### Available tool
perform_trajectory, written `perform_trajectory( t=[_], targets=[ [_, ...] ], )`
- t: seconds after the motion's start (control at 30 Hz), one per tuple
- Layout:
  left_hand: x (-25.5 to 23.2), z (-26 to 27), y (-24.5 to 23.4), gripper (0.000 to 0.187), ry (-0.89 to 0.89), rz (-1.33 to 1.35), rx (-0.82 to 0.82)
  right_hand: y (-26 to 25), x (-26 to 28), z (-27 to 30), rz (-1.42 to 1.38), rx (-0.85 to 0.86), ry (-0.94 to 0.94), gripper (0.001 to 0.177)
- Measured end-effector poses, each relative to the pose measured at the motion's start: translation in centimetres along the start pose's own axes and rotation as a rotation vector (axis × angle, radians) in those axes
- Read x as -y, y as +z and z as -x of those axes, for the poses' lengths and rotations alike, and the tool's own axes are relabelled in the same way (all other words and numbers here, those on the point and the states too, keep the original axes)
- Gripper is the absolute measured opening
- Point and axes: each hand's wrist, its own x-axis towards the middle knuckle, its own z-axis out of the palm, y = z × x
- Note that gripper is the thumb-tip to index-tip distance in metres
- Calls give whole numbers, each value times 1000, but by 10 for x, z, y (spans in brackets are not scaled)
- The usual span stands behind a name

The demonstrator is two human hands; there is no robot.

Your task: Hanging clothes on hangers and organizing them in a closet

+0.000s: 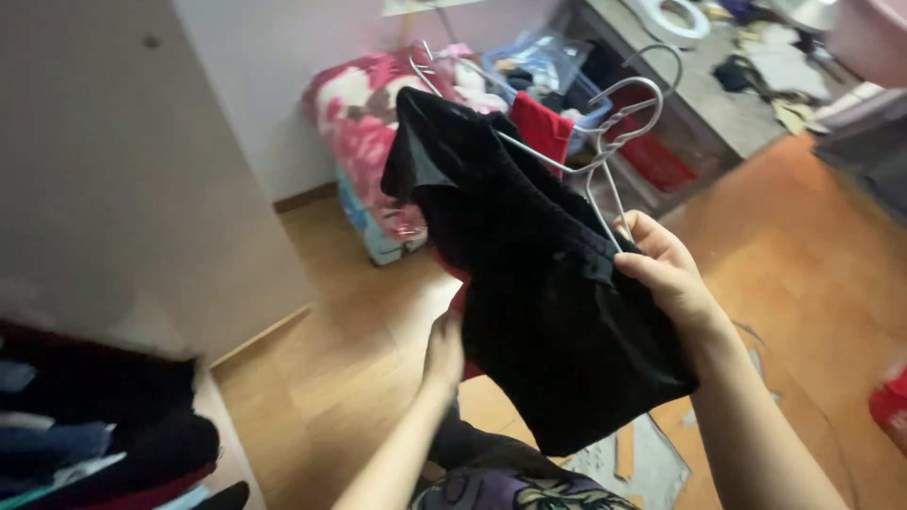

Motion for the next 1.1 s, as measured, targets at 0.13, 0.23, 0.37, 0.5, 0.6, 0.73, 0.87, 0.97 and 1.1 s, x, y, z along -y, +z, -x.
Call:
perform_trajectory(
  t=[0.13,0.23,0.37,0.5,0.6,0.73,0.87,0.97,1.1],
  targets=[
    [14,-8,29,81,-632,373,267,-14,5,20,-152,-45,-62,28],
    [31,-34,42,79,-605,472,269,-64,-29,23,-239,-57,-96,39],
    [16,-57,57,78,-567,627,253,-67,-9,37,-232,-157,-58,44],
    [3,-51,65,62,-605,583,307,-109,-24,56,-285,-202,-16,43],
    [35,-54,71,41,-619,674,306,-143,-36,71,-335,-253,9,43],
    [10,-34,62,34,-418,687,253,-173,-54,77,-409,-336,37,44],
    [4,-28,75,34,-355,617,203,-194,-72,74,-462,-407,53,44],
    [20,-33,85,31,-346,541,166,-212,-86,76,-515,-476,55,46],
    [26,-37,106,30,-437,382,74,-245,-93,81,-592,-521,88,45]
  ],
)
